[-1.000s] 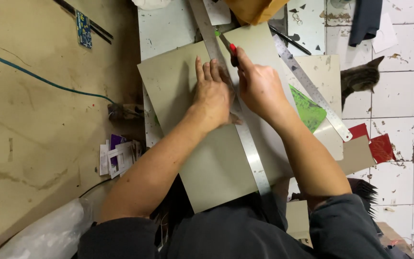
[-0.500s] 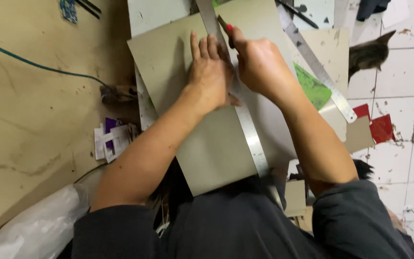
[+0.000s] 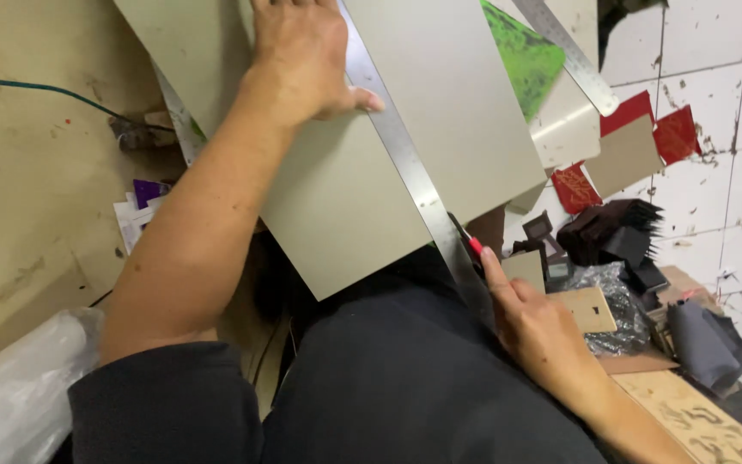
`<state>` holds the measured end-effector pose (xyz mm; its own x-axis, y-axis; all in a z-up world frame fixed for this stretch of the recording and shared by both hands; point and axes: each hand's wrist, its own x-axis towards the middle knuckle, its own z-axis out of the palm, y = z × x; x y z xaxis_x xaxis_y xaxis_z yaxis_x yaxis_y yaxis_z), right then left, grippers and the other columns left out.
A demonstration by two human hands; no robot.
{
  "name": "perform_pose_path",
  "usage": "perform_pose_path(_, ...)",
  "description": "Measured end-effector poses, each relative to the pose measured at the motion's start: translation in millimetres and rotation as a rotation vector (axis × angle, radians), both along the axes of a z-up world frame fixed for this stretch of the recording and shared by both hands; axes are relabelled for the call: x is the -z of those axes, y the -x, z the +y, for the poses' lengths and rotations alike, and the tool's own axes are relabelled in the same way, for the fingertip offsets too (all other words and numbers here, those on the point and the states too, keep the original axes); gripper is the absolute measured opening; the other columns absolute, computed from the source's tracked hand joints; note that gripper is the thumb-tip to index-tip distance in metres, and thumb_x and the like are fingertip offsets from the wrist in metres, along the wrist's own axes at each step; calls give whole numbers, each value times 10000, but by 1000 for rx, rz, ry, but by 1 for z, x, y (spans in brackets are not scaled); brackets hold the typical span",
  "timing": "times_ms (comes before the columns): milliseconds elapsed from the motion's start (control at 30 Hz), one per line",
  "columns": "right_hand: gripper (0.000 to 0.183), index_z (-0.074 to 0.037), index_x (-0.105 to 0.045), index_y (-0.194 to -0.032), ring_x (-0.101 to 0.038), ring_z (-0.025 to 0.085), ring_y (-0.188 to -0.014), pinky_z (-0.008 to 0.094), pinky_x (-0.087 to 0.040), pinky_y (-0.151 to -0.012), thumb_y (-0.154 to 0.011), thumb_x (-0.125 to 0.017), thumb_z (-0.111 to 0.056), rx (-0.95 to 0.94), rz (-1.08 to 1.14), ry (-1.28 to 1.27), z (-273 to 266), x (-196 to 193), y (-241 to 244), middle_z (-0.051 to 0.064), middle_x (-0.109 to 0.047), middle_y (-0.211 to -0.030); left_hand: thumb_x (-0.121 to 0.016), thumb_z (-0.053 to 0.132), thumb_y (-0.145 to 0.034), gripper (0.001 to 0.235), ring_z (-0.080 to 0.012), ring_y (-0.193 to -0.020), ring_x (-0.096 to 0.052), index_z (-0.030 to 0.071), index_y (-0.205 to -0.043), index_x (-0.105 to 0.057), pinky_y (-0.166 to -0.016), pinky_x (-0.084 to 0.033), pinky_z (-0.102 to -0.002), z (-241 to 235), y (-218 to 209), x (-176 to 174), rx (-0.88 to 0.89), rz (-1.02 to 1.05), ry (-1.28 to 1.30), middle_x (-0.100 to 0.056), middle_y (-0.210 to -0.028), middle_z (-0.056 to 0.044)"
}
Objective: Cutting a piece of material using a utility knife and a metal ruler
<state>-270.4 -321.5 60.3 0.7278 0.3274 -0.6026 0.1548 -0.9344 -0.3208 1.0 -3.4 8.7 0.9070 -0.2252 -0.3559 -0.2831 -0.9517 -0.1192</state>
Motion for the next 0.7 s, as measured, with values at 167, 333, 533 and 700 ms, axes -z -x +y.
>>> perform_pose_path(167, 807, -192, -232, -1662, -562, 434, -541, 586, -468, -513, -929, -564, -121, -33, -117, 63, -12, 8, 31, 87, -552, -851, -664, 1092, -638, 1198, -412, -1232, -555, 52, -1233, -690, -1007, -384, -578, 0, 0, 0, -1, 22, -27, -656, -1275, -185)
perform_pose_path(333, 841, -165, -217, -1662, -568, 437, -536, 600, -451, -521, -894, -551, -100, -79, -124, 55, -20, 17, 36, 93, -546, -809, -597, 1180, -548, 1510, -433, -1241, -518, -78, -1382, -550, -1117, -180, -600, 4, -2, 12, 0, -70, -60, -625, -1292, -280)
perform_pose_path(533, 978, -382, -130, -1667, -740, 336, -788, 426, -532, -731, -846, -554, -61, -76, 166, 83, -23, -40, -28, 89, -720, -1028, -617, 1118, -506, 1657, -526, -1461, -318, -130, -1553, -312, -1146, 89, -716, 2, -6, 15, -32, -32, -27, -271, -1599, -443)
perform_pose_path(700, 709, -258, -379, -1613, -653, 292, -656, 447, -474, -526, -967, -612, -85, 4, -490, -198, 32, -59, -111, 81, -732, -1043, -668, 1068, -547, 1623, -512, -1498, -232, -138, -1550, -254, -1150, 56, -742, -4, -6, -10, -44, 71, -81, -234, -1611, -421)
